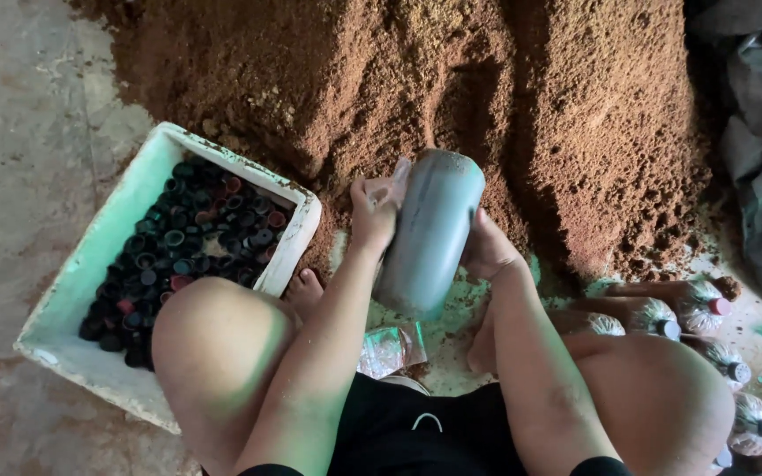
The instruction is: Preparing and filling plastic cultivation bags with substrate using a PVC pipe as a guide and packing the material firmly.
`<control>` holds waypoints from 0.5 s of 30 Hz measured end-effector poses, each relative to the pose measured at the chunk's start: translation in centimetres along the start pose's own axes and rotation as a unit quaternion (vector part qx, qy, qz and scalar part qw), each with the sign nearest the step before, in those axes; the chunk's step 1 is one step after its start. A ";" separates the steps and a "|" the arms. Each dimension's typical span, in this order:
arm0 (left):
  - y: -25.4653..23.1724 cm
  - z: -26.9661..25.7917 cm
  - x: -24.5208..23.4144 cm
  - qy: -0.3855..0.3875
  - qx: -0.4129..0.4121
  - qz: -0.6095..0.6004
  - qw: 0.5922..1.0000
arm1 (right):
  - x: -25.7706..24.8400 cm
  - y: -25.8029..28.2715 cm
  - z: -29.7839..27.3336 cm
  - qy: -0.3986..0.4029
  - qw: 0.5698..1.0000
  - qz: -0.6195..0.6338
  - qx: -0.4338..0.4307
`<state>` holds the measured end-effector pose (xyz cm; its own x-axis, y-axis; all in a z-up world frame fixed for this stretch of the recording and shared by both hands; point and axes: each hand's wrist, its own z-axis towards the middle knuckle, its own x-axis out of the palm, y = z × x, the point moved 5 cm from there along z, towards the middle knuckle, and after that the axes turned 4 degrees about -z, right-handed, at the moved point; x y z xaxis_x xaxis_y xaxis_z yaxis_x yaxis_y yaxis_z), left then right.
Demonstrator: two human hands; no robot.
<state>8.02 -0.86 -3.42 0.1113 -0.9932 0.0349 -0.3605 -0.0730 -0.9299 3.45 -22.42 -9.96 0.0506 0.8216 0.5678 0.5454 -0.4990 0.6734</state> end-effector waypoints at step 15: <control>-2.1 1.4 0.0 -0.030 0.016 0.144 0.989 | 3.4 5.4 -2.8 0.099 0.972 -0.172 -0.126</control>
